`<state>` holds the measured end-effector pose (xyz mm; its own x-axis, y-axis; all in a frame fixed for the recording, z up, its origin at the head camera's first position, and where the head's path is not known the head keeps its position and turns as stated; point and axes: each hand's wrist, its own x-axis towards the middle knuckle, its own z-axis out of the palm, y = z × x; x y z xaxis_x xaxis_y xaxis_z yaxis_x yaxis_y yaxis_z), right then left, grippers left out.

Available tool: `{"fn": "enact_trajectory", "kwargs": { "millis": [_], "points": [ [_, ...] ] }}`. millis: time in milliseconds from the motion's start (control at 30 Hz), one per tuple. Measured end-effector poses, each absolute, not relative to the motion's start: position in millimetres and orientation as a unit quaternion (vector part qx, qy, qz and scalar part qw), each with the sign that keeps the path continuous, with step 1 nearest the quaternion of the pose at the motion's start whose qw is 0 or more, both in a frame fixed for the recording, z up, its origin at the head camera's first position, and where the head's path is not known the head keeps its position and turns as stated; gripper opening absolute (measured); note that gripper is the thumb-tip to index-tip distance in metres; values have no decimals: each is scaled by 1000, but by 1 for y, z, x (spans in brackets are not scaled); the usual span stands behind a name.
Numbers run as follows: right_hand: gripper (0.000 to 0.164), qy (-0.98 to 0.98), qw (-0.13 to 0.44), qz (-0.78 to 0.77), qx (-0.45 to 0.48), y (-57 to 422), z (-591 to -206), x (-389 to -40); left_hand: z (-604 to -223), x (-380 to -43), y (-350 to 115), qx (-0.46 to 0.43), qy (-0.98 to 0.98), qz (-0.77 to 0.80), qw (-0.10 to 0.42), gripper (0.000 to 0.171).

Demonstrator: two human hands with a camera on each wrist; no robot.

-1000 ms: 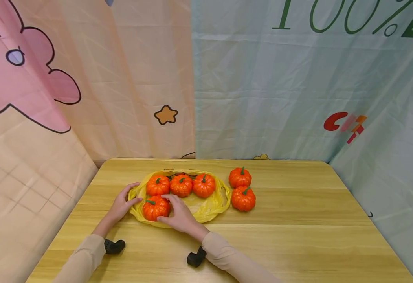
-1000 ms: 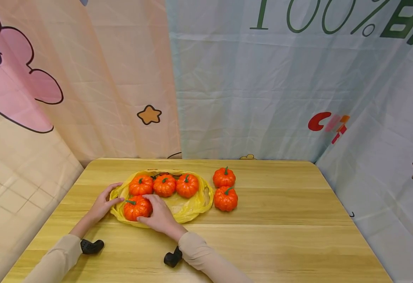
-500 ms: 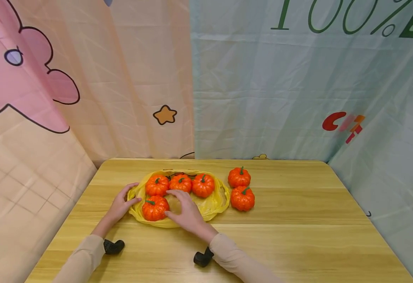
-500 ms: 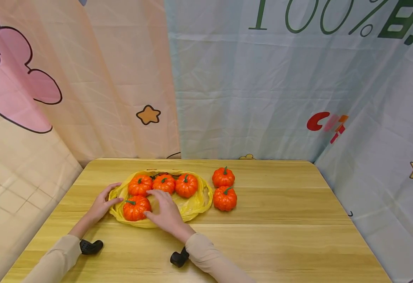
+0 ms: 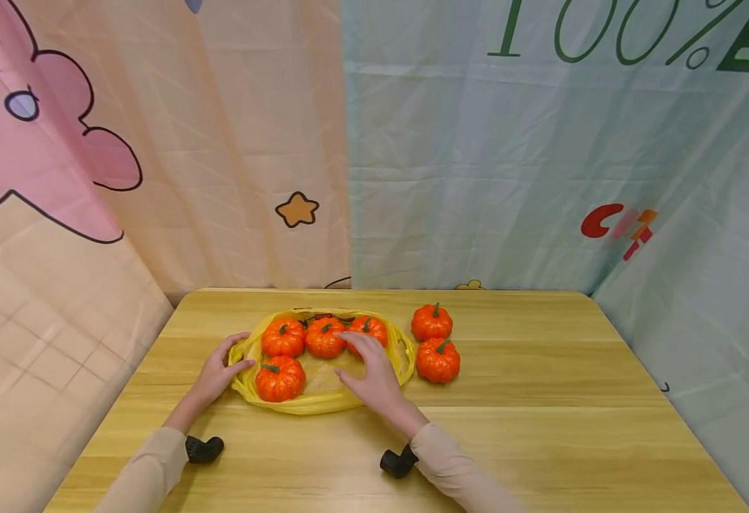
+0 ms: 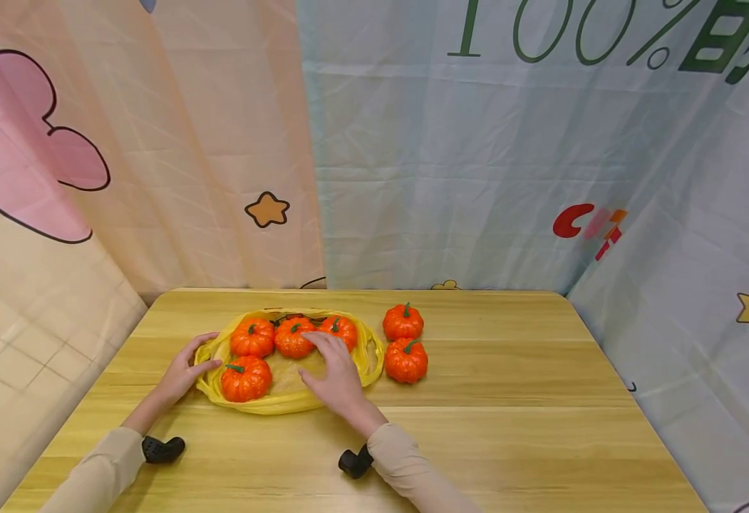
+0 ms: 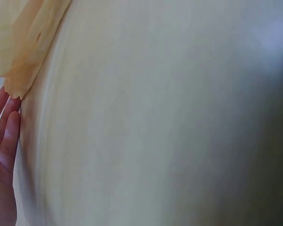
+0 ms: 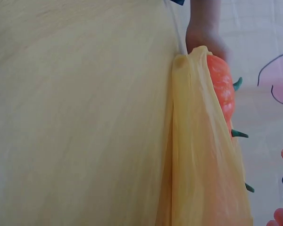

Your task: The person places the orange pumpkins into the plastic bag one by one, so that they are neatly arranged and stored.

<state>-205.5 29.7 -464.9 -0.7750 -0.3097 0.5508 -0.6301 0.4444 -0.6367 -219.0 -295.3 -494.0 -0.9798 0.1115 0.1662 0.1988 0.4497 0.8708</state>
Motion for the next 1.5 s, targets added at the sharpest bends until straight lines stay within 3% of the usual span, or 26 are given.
{"fn": "enact_trajectory", "kwargs": {
  "millis": [500, 933, 1500],
  "points": [
    [58, -843, 208, 438, 232, 81, -455, -205, -490, -216, -292, -95, -848, -520, 34, 59],
    [60, -843, 251, 431, 201, 125, -460, -202, -490, -213, -291, -122, -825, -548, 64, 58],
    [71, -854, 213, 459, 118, 172, -465, -203, -494, -215, -290, -137, -814, -559, 76, 57]
  ]
}}
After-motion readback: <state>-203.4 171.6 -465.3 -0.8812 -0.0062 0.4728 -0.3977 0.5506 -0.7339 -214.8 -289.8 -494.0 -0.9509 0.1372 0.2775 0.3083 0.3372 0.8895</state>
